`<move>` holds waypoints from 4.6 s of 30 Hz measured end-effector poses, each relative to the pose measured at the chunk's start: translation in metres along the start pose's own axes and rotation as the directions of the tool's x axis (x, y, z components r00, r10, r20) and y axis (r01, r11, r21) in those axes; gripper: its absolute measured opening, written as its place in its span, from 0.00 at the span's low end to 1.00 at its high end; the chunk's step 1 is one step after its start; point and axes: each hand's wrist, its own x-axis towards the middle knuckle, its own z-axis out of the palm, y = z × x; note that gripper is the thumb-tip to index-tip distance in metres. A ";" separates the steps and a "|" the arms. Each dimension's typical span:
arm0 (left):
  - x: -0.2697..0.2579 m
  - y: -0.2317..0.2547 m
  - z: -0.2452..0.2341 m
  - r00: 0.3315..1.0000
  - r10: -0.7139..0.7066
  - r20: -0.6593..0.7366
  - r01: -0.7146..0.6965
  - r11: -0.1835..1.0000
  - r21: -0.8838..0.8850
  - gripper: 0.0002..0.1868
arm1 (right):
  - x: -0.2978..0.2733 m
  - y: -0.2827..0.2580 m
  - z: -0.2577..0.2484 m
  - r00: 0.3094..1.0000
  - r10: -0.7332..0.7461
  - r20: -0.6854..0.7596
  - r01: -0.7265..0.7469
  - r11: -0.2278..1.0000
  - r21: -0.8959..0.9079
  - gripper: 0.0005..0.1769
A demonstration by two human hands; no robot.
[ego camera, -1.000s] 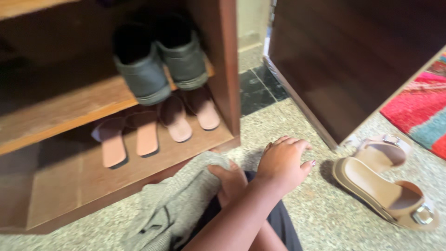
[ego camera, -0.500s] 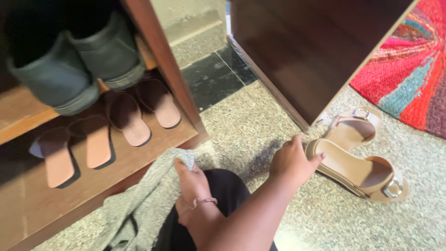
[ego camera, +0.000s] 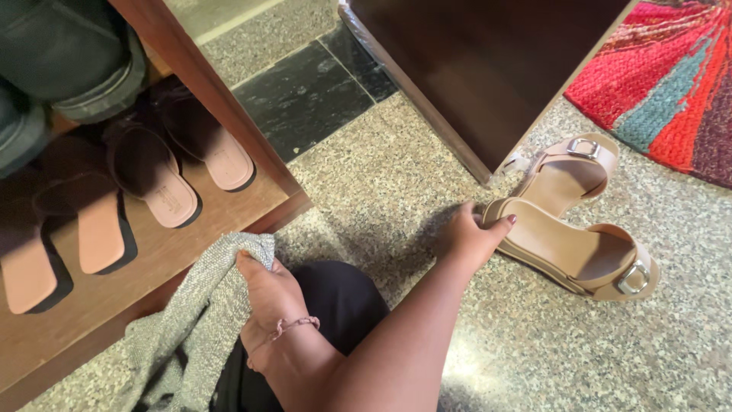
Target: The person sits on the floor and wipes a pair of beige sandals with a cloth. They clean the upper straps, insole, and sole of each sandal, then place them back on the bottom shelf of a wooden shoe rack.
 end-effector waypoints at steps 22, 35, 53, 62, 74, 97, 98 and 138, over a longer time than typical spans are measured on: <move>-0.110 0.037 -0.077 0.942 0.208 -0.264 -0.334 0.668 -0.665 0.26 | 0.003 0.032 -0.009 0.960 -0.252 0.124 0.268 0.954 -0.134 0.15; -0.366 -0.061 -0.294 0.725 -0.357 -0.589 -0.424 0.442 -0.790 0.19 | 0.001 -0.004 -0.027 0.982 -0.146 -0.117 0.088 0.913 -0.398 0.25; -0.447 -0.262 -0.328 0.079 -0.366 -0.927 -0.582 0.738 -0.341 0.19 | -0.086 0.072 0.009 0.435 -0.451 0.779 0.765 -0.271 -0.584 0.11; -0.454 -0.236 -0.328 0.174 -0.271 -0.947 -0.723 0.617 -0.309 0.27 | -0.150 0.200 0.051 0.339 -0.133 0.932 0.873 -0.326 -0.364 0.23; -0.461 -0.221 -0.334 0.180 -0.272 -0.945 -0.588 0.741 -0.325 0.20 | -0.120 0.206 0.039 0.365 -0.127 0.922 0.823 -0.420 -0.383 0.07; -0.455 -0.228 -0.334 0.158 -0.354 -0.922 -0.599 0.708 -0.374 0.18 | -0.154 0.234 0.039 0.366 -0.151 0.918 0.889 -0.234 -0.393 0.11; -0.456 -0.226 -0.332 0.133 -0.332 -0.934 -0.582 0.736 -0.345 0.18 | -0.153 0.233 0.039 0.379 -0.145 0.914 0.878 -0.256 -0.405 0.09; -0.452 -0.225 -0.330 0.139 -0.362 -0.922 -0.625 0.690 -0.365 0.17 | -0.138 0.226 0.044 0.496 -0.176 0.850 0.829 -0.196 -0.524 0.08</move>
